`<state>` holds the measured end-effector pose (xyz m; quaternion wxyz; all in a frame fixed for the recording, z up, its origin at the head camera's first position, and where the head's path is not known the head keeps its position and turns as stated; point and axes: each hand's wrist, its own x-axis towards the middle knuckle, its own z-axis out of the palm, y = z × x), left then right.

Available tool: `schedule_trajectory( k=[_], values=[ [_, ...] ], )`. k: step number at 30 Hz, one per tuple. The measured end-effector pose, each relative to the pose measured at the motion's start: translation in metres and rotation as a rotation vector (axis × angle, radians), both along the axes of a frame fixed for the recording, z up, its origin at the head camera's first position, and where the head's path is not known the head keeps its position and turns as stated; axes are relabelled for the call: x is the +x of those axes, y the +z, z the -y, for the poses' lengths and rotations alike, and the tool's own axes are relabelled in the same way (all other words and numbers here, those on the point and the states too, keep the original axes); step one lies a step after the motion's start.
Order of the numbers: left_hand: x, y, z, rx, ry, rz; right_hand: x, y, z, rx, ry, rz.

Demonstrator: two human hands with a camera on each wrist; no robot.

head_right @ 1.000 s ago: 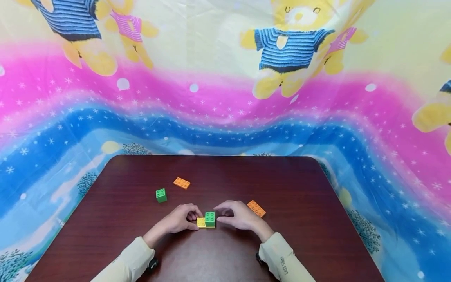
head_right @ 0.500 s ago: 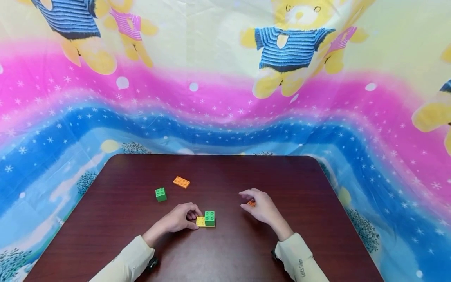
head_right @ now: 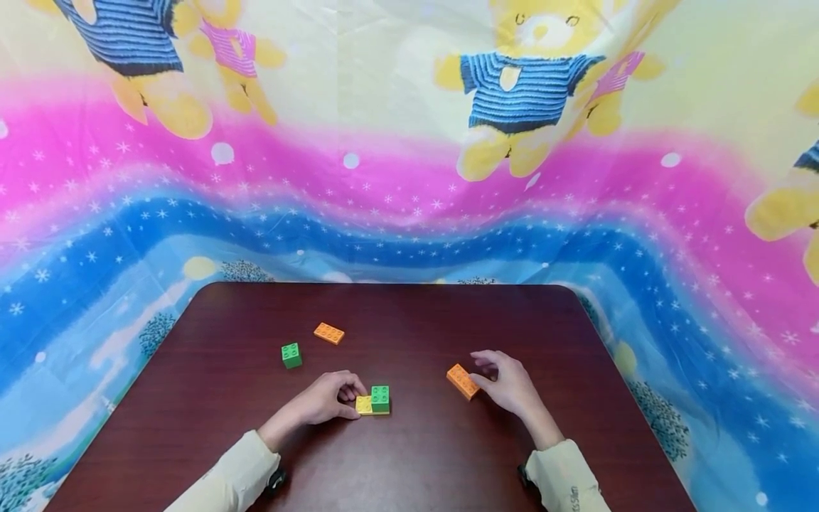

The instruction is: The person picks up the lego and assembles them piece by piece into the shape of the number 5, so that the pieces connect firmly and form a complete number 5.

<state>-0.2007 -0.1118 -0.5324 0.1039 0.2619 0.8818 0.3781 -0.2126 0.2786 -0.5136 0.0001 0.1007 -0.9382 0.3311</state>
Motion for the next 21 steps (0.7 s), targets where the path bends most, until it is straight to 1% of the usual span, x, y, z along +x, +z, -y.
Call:
schedule_trajectory(
  k=[5, 11, 14, 21],
  values=[
    [0.002, 0.001, 0.0, 0.01, -0.007, 0.003, 0.005, -0.005, -0.005, 0.006, -0.017, 0.041],
    [0.001, 0.002, -0.001, 0.008, -0.007, -0.011, 0.008, -0.009, -0.001, -0.008, -0.025, 0.089],
    [0.001, 0.002, -0.001, 0.007, -0.004, -0.011, 0.007, -0.012, 0.002, -0.013, -0.011, 0.095],
    [0.0, -0.001, -0.002, -0.007, 0.002, -0.001, 0.004, -0.015, 0.012, 0.007, -0.021, 0.126]
  ],
)
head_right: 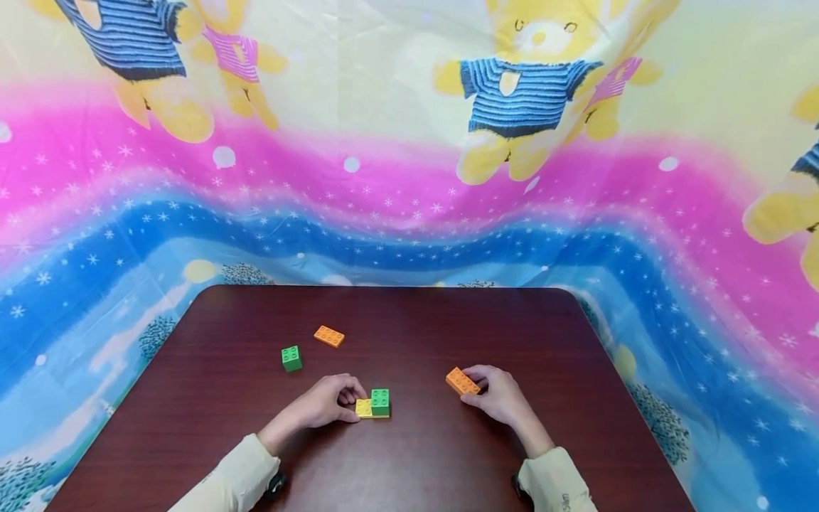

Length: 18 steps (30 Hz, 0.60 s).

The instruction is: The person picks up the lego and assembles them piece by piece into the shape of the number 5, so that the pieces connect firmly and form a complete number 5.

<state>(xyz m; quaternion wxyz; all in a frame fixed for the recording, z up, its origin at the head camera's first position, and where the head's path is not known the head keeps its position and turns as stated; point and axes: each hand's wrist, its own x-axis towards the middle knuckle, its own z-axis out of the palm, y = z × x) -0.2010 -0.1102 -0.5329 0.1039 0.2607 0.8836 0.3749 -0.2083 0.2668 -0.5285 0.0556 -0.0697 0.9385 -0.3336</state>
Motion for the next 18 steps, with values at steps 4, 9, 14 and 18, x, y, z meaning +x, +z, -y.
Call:
schedule_trajectory(
  k=[4, 9, 14, 18],
  values=[
    [-0.0007, -0.001, -0.0004, -0.007, 0.003, -0.002, -0.0011, 0.0009, 0.0027, -0.001, 0.01, -0.004],
    [-0.0003, 0.0002, 0.0002, 0.005, -0.001, -0.001, -0.0023, 0.001, 0.0043, 0.008, 0.007, -0.006],
    [0.0008, 0.0021, 0.001, 0.016, -0.005, -0.004, -0.0032, 0.0022, 0.0066, 0.019, 0.004, -0.008],
    [0.001, 0.0017, 0.0013, 0.013, -0.005, -0.008, -0.0028, 0.0045, 0.0097, 0.016, 0.008, -0.009]
  ],
)
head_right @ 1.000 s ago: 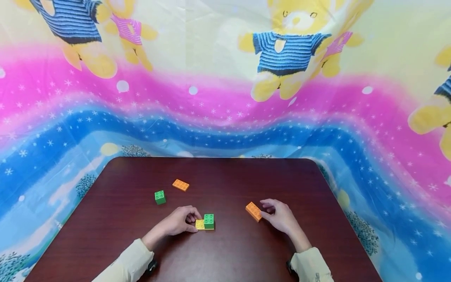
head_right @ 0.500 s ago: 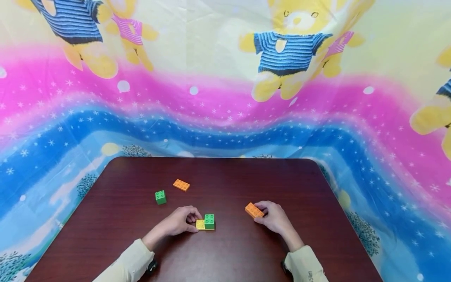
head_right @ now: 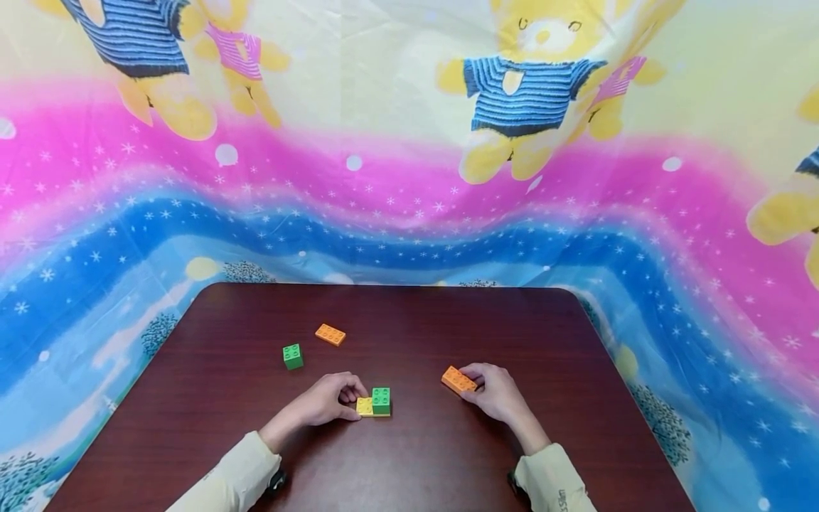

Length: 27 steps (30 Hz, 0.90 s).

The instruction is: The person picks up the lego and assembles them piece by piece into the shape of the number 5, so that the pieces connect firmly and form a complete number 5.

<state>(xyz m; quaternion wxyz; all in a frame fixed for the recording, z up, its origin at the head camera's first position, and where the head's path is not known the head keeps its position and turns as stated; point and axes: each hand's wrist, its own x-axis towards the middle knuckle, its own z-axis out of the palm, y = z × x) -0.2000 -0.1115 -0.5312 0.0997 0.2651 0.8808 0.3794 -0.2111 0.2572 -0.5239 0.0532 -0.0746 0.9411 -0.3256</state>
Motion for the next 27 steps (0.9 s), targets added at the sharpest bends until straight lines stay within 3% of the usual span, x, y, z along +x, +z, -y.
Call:
schedule_trajectory(
  k=[11, 27],
  values=[
    [-0.004, 0.003, 0.001, -0.012, -0.005, 0.007, 0.005, 0.014, 0.025, -0.049, 0.057, -0.026],
    [-0.002, -0.001, 0.001, -0.004, 0.004, 0.008, 0.016, 0.032, 0.087, -0.111, 0.293, -0.063]
  ],
)
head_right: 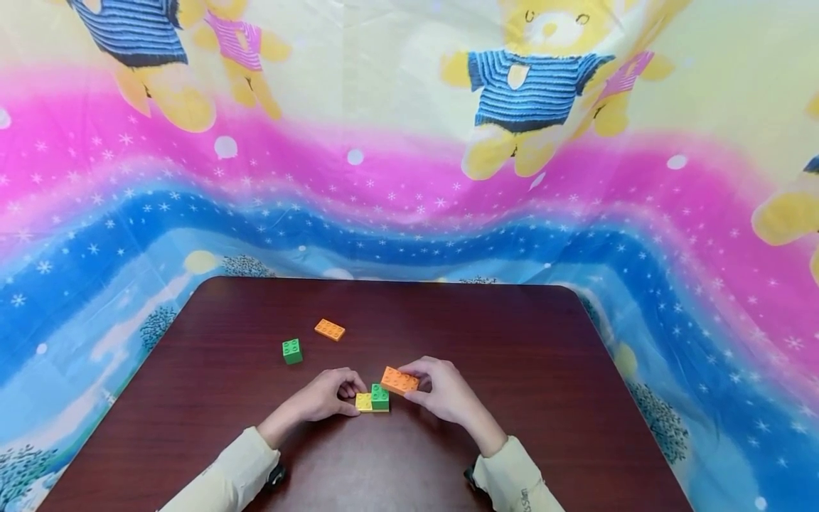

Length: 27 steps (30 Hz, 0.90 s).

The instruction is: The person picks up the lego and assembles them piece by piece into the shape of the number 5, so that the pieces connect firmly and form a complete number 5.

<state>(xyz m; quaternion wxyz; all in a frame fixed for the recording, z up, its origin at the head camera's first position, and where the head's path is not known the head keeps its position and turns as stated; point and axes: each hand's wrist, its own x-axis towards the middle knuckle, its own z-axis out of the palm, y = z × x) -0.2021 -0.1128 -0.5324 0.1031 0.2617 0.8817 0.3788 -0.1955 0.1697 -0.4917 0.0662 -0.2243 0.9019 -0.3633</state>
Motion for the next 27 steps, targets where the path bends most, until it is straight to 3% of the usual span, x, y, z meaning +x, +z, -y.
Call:
schedule_trajectory(
  k=[7, 27],
  values=[
    [-0.001, 0.0, 0.001, 0.008, 0.005, 0.008, -0.001, 0.003, 0.018, 0.012, 0.092, -0.009],
    [-0.004, -0.004, -0.001, -0.022, 0.023, 0.027, -0.004, 0.004, 0.037, 0.038, 0.152, 0.003]
  ],
)
